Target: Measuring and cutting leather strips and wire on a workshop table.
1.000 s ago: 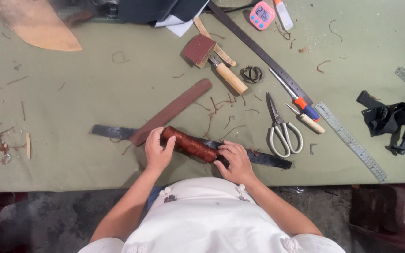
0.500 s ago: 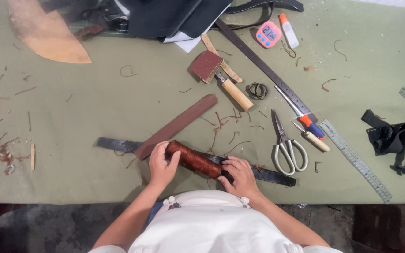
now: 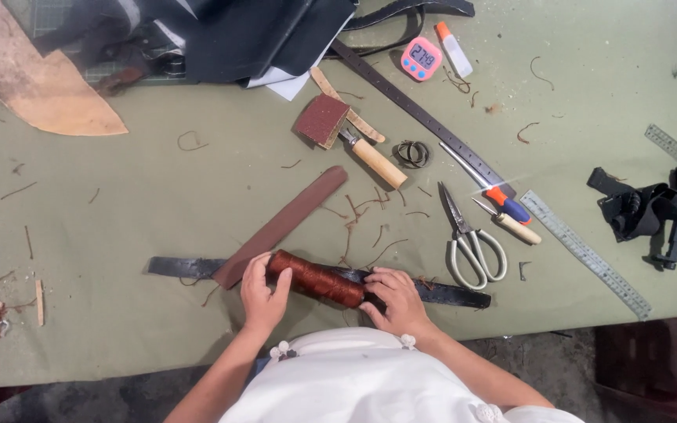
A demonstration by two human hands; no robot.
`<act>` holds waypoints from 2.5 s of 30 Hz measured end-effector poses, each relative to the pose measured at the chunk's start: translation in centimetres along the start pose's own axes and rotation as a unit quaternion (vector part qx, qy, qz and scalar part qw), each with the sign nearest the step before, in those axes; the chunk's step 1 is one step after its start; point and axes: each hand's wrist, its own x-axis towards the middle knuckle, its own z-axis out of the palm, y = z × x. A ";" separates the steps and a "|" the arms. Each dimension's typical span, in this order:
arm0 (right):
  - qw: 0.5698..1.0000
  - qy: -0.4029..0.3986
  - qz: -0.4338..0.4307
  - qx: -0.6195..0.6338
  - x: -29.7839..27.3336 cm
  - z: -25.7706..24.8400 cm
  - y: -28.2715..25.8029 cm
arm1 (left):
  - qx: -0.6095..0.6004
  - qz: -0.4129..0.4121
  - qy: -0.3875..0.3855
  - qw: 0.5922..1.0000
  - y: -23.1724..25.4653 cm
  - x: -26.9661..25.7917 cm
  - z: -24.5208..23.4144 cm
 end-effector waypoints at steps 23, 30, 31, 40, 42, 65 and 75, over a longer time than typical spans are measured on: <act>0.997 -0.037 -0.048 0.052 2.6 0.2 -0.1 | -0.059 -0.033 0.058 0.996 0.2 0.1 -0.3; 0.994 -0.099 -0.031 0.027 5.6 0.1 -3.7 | -0.259 -0.181 0.164 0.935 0.6 -0.5 -1.1; 0.994 -0.100 -0.030 0.027 5.9 0.5 -3.8 | -0.259 -0.183 0.164 0.934 0.4 -0.5 -1.1; 0.987 -0.128 -0.096 0.027 6.8 4.0 -2.9 | -0.523 -0.343 0.081 0.776 4.5 0.5 1.2; 0.986 -0.105 -0.123 0.026 6.0 5.4 -1.4 | -0.491 -0.348 0.006 0.799 3.6 -1.0 4.1; 0.676 -0.310 0.114 0.658 5.6 3.9 -4.3 | -0.632 -0.101 -0.107 0.761 5.9 2.7 3.4; 0.812 -0.097 0.146 0.557 4.1 0.5 -1.5 | -0.548 -0.111 0.035 0.828 5.4 5.4 -1.0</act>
